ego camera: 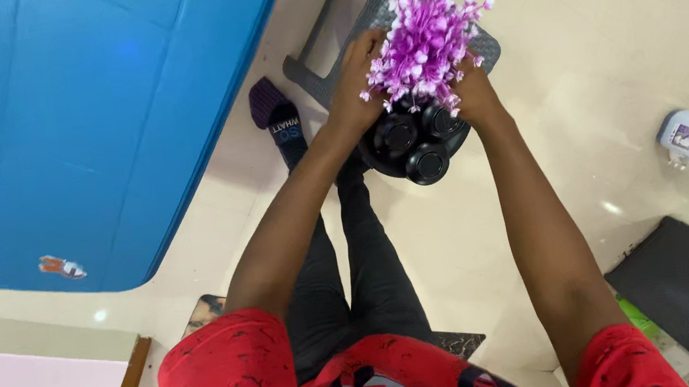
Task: The person arranges several black bowls onto a large black tray on a blue table, then picks up the tray and a bouquet of flowers and carries them across the room.
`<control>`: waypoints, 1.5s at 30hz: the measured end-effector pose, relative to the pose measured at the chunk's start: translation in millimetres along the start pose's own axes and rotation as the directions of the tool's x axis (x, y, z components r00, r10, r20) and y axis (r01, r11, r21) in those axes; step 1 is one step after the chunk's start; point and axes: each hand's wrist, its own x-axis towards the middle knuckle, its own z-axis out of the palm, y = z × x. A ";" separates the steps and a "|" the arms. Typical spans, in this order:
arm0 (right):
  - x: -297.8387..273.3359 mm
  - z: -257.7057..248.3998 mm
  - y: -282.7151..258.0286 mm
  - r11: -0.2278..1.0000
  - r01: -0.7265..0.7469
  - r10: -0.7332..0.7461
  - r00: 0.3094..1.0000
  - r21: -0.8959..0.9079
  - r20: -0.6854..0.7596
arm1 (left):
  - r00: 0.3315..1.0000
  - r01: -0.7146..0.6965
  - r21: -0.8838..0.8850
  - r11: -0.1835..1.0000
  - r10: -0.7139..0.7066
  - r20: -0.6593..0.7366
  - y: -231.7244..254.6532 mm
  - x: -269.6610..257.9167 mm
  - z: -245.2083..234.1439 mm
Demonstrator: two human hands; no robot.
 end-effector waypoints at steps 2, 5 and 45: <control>29.8 -4.4 44.6 0.994 -0.103 0.104 0.994 0.034 -0.024 | 0.997 -0.061 0.011 0.998 0.060 0.040 -35.5 39.5 27.2; 50.4 1.1 108.6 0.992 -0.111 0.111 0.994 -0.060 -0.006 | 0.991 -0.075 0.074 0.994 0.066 0.116 -81.4 62.4 58.9; -264.7 1.3 -68.2 0.870 -0.487 0.484 0.810 -0.083 0.331 | 0.093 0.918 -0.318 0.237 -0.909 -0.407 98.6 -736.9 -57.0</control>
